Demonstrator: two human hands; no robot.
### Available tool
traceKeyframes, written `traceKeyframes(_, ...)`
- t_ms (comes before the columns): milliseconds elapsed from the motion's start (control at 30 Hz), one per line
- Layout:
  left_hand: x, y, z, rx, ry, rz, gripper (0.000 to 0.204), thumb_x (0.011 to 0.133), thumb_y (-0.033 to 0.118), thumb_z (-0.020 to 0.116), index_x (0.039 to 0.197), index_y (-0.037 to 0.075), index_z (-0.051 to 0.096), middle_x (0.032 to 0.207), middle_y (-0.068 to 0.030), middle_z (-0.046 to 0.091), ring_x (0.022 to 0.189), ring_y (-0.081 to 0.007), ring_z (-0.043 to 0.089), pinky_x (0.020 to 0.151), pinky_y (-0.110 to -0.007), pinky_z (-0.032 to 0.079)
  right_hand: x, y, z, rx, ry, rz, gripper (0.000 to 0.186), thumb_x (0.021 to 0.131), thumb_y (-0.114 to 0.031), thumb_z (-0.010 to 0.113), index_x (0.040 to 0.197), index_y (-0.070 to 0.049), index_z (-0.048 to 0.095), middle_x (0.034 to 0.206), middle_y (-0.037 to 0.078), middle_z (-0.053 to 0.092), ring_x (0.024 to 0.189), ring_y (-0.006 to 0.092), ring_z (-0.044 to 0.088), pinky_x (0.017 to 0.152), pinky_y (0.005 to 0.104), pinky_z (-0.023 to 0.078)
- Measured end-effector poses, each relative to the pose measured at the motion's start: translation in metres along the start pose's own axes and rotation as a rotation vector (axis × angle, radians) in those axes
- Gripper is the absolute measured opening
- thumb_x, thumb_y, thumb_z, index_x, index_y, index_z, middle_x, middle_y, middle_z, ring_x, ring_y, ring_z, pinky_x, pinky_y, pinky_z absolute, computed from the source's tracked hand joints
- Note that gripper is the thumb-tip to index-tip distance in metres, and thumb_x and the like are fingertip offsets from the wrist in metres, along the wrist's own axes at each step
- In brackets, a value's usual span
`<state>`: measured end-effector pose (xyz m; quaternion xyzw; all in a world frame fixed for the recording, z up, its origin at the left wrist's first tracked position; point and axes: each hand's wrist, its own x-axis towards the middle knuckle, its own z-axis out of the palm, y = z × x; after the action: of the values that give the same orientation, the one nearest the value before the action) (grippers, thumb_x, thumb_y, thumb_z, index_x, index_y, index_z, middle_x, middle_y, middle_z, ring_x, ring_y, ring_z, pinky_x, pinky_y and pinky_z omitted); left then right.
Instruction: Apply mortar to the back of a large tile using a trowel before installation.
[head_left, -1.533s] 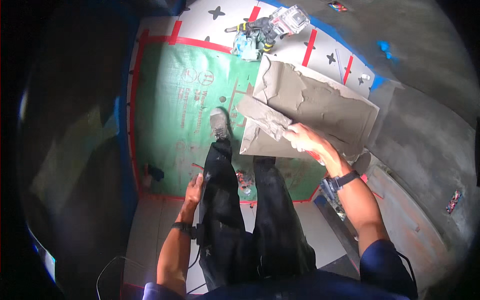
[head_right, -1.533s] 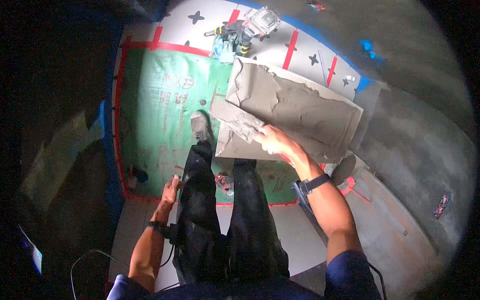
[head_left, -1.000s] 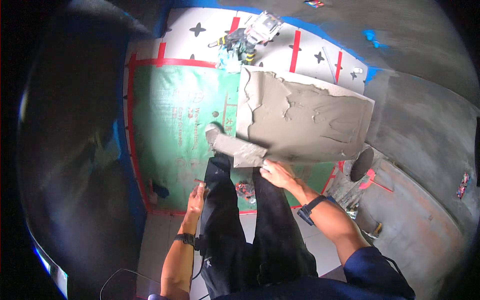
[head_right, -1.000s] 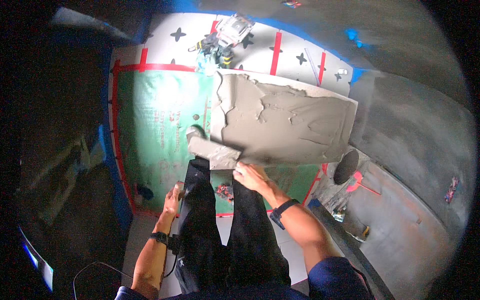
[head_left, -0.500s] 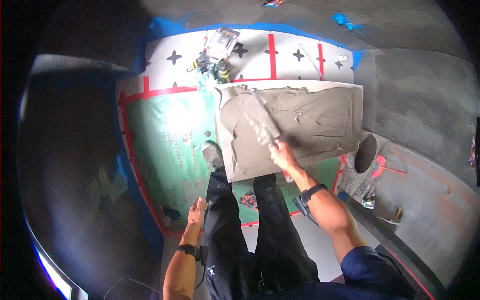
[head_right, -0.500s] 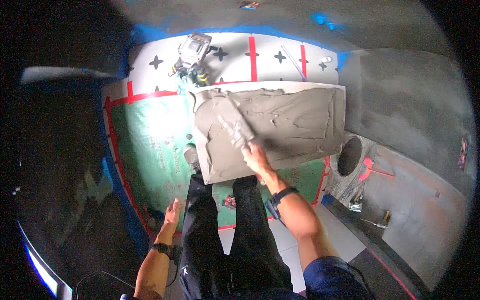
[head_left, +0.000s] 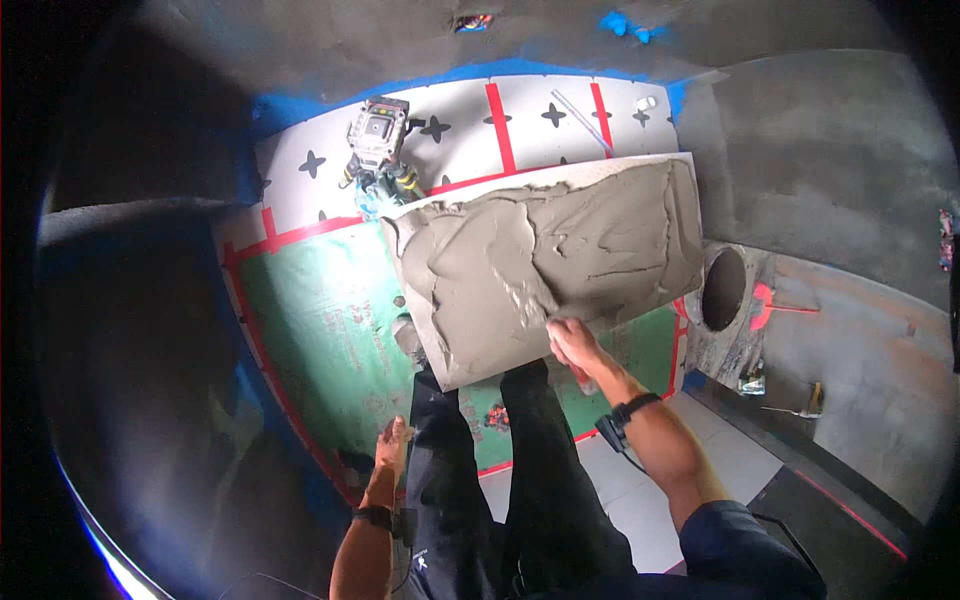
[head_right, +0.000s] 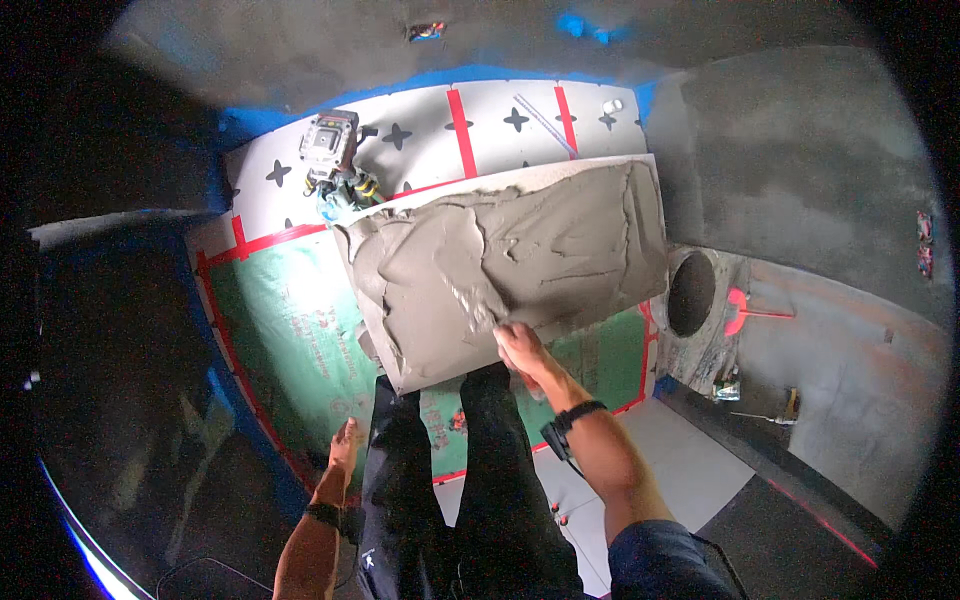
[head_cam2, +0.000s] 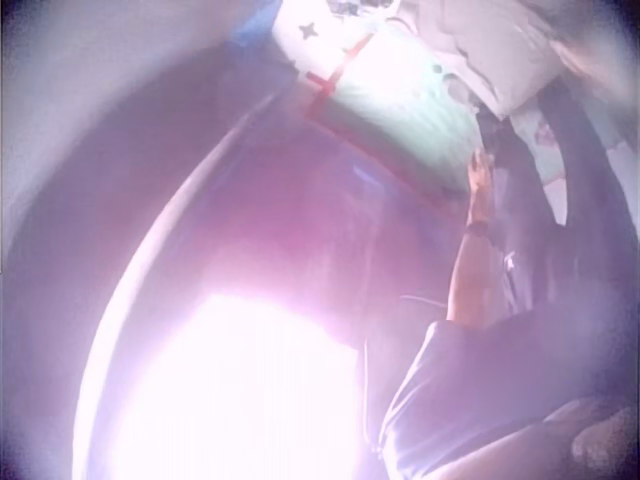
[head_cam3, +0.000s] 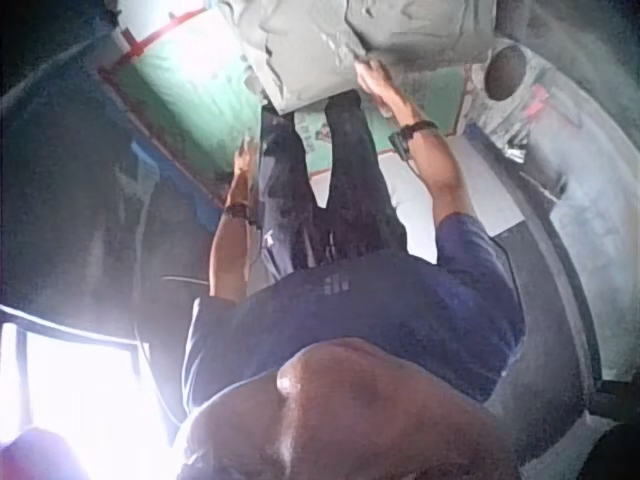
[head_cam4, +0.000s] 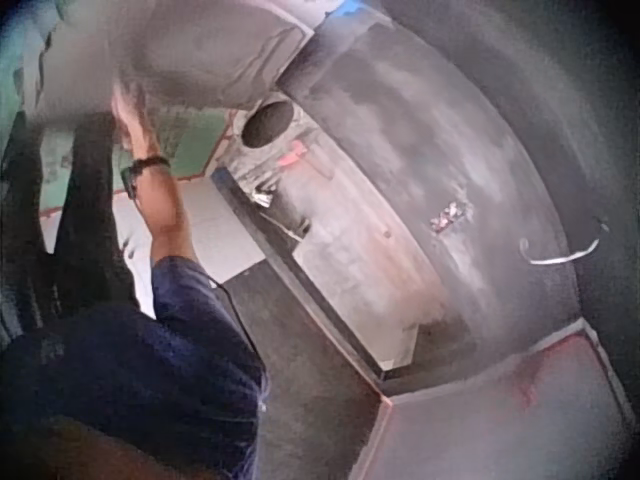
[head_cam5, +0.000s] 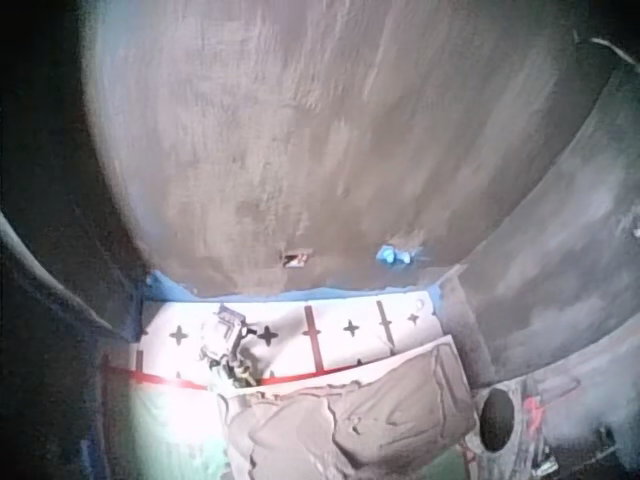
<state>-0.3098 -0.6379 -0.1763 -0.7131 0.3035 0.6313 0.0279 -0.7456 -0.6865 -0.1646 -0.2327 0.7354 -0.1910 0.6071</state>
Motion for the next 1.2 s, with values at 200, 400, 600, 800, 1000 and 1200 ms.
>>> traceKeyframes(200,0.015,0.001,0.016,-0.123,-0.074,0.170,0.067,0.095,0.058,0.040,0.117,-0.003,0.059,0.094,-0.0164,0.069,0.090,-0.0258,0.066,0.082,-0.038,0.049,-0.029,-0.017,-0.027,0.493,0.237,0.166,0.029,0.090,-0.032,0.052,0.070,-0.011,0.048,0.053,0.002,0.048,0.039,0.0135,0.041,0.038,0.0288,0.034)
traceKeyframes(400,0.035,-0.045,0.024,-0.109,-0.064,0.050,0.070,0.094,0.060,0.042,0.116,-0.004,0.059,0.093,-0.0169,0.069,0.088,-0.0232,0.065,0.080,-0.036,0.050,0.037,-0.051,0.096,0.874,0.011,0.286,0.028,0.090,-0.038,0.053,0.076,-0.014,0.050,0.061,0.001,0.051,0.047,0.0134,0.046,0.044,0.0307,0.040)
traceKeyframes(600,0.008,-0.011,0.022,-0.197,-0.085,0.076,0.068,0.095,0.057,0.042,0.120,-0.005,0.056,0.100,-0.0213,0.067,0.091,-0.0257,0.066,0.083,-0.037,0.051,0.039,-0.044,0.132,0.344,-0.052,0.047,0.031,0.091,-0.034,0.052,0.079,-0.005,0.054,0.063,0.006,0.056,0.052,0.0176,0.054,0.047,0.0335,0.044)
traceKeyframes(800,0.009,-0.007,0.005,-0.138,-0.086,0.070,0.070,0.095,0.058,0.040,0.123,-0.004,0.055,0.103,-0.0232,0.067,0.097,-0.0279,0.065,0.086,-0.038,0.050,0.045,-0.065,0.030,-0.775,0.390,-0.258,0.036,0.089,-0.032,0.052,0.092,0.003,0.060,0.083,0.026,0.064,0.078,0.0425,0.063,0.071,0.0500,0.050)
traceKeyframes(1000,0.014,-0.026,-0.001,-0.146,-0.060,0.040,0.069,0.094,0.060,0.041,0.122,-0.002,0.057,0.102,-0.0215,0.068,0.094,-0.0273,0.066,0.086,-0.038,0.049,-0.011,-0.048,-0.001,-0.065,-0.107,0.128,0.033,0.095,-0.032,0.047,0.078,-0.004,0.054,0.060,0.007,0.055,0.046,0.0160,0.052,0.042,0.0322,0.040)
traceKeyframes(1200,0.016,-0.031,-0.009,-0.123,-0.072,0.027,0.069,0.094,0.059,0.042,0.121,-0.002,0.058,0.101,-0.0201,0.068,0.097,-0.0282,0.065,0.086,-0.038,0.049,-0.016,-0.100,-0.040,0.326,0.139,0.149,0.033,0.094,-0.037,0.053,0.075,-0.009,0.052,0.059,0.003,0.054,0.044,0.0126,0.049,0.041,0.0285,0.040)
